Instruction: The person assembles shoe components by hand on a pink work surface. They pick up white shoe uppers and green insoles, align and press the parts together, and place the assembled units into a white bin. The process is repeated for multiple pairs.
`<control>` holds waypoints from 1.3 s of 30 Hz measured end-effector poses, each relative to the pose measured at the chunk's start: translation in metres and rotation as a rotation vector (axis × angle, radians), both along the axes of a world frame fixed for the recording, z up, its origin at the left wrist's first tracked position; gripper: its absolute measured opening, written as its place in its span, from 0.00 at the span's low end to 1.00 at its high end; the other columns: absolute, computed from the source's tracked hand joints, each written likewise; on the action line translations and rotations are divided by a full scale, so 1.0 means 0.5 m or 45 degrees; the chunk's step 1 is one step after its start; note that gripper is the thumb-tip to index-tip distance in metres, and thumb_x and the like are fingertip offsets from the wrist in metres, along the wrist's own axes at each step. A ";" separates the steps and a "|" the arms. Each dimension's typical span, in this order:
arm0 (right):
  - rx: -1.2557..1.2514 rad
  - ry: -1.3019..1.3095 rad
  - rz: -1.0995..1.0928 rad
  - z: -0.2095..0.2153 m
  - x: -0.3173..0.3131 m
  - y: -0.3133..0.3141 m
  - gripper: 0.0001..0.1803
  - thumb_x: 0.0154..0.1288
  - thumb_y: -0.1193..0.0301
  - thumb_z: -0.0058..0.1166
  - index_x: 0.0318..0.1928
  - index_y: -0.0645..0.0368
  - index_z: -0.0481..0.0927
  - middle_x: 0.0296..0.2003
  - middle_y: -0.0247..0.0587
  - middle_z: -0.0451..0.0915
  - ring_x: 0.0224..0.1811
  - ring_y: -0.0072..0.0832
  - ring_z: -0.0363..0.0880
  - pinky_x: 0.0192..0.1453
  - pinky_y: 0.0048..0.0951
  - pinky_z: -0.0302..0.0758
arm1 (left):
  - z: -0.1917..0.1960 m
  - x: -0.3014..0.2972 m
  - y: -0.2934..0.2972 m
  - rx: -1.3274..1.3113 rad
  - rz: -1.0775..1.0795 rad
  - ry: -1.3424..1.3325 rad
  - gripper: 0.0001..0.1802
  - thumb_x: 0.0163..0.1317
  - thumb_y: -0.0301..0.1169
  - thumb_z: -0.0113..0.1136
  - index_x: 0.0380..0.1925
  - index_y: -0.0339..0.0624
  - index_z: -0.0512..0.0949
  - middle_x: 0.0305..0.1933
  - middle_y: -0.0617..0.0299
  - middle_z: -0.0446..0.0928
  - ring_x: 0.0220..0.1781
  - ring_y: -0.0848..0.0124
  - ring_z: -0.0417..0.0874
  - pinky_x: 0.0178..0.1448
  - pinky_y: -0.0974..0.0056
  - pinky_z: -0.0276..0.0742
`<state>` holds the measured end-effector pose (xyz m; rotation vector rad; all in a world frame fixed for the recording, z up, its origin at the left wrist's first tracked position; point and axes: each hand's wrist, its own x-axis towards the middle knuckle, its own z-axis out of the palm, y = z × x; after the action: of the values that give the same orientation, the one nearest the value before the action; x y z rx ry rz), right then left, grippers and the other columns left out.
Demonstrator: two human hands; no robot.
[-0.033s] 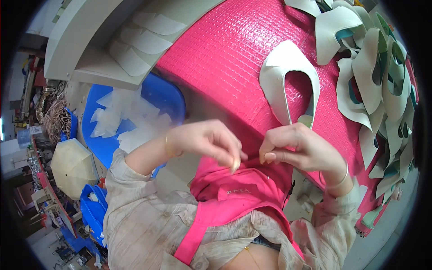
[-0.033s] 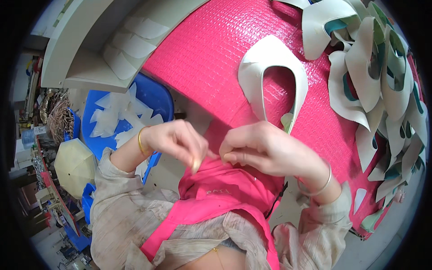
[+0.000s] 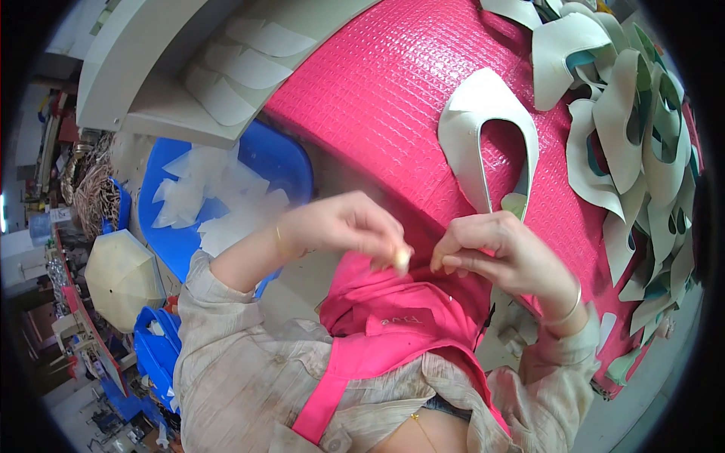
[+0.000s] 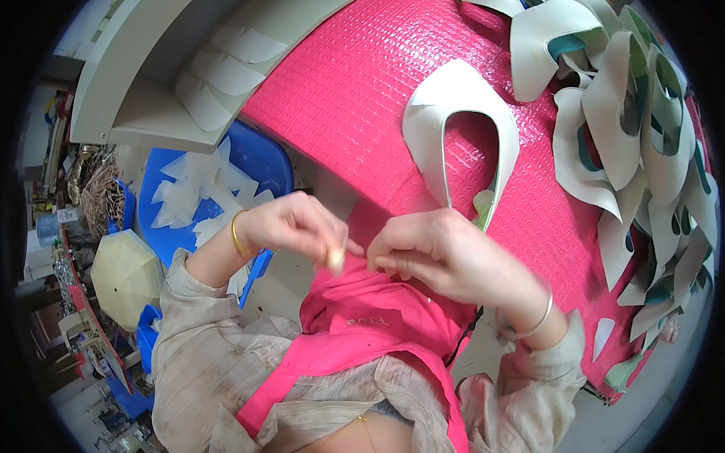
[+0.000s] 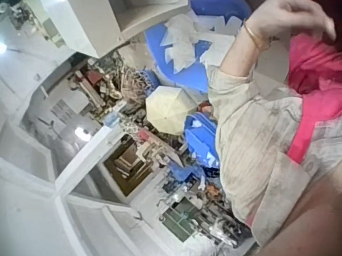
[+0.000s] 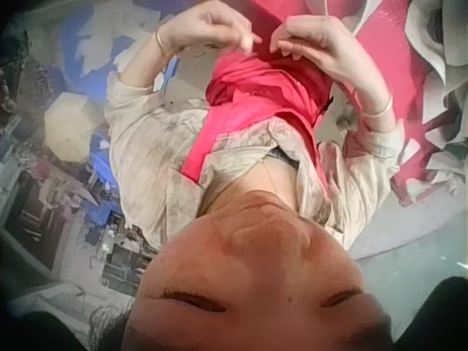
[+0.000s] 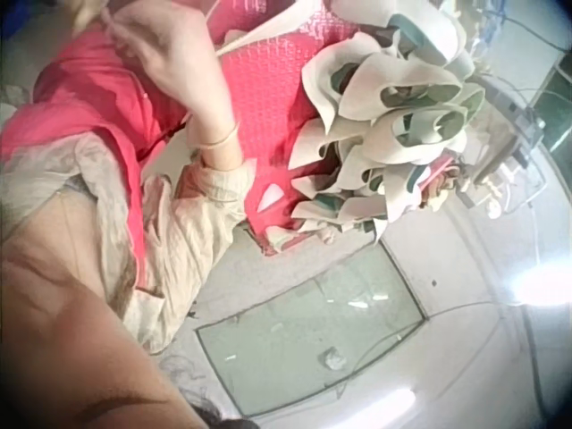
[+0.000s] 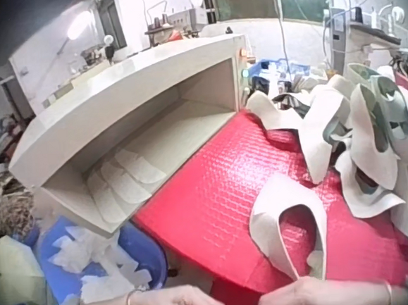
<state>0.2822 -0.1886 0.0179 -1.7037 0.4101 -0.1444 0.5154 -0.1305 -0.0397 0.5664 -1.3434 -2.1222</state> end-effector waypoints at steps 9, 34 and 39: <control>-0.612 -0.101 -0.378 -0.177 0.117 0.133 0.08 0.53 0.80 0.52 0.37 0.64 0.75 0.23 0.48 0.72 0.24 0.44 0.74 0.29 0.38 0.71 | 0.004 0.064 0.030 0.164 0.682 -0.237 0.16 0.62 0.33 0.50 0.40 0.29 0.76 0.26 0.61 0.76 0.29 0.75 0.75 0.43 0.67 0.73; -0.727 0.367 -0.055 -0.341 0.310 0.125 0.13 0.48 0.75 0.51 0.38 0.59 0.77 0.29 0.43 0.74 0.35 0.38 0.76 0.38 0.36 0.73 | -0.098 0.327 -0.317 -1.484 0.982 -1.792 0.17 0.56 0.30 0.55 0.48 0.47 0.75 0.48 0.56 0.76 0.50 0.58 0.76 0.50 0.61 0.73; -0.887 -0.034 -0.294 -0.381 0.281 0.134 0.10 0.49 0.75 0.52 0.36 0.61 0.75 0.27 0.45 0.75 0.28 0.41 0.77 0.32 0.38 0.75 | -0.098 0.344 -0.337 -1.636 0.867 -1.782 0.25 0.54 0.27 0.54 0.54 0.57 0.69 0.45 0.59 0.76 0.44 0.59 0.77 0.45 0.58 0.76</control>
<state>0.4225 -0.1214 -0.1728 -2.3273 0.5788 -0.5268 0.6873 -0.2988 -0.0885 1.5959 -2.2342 0.1470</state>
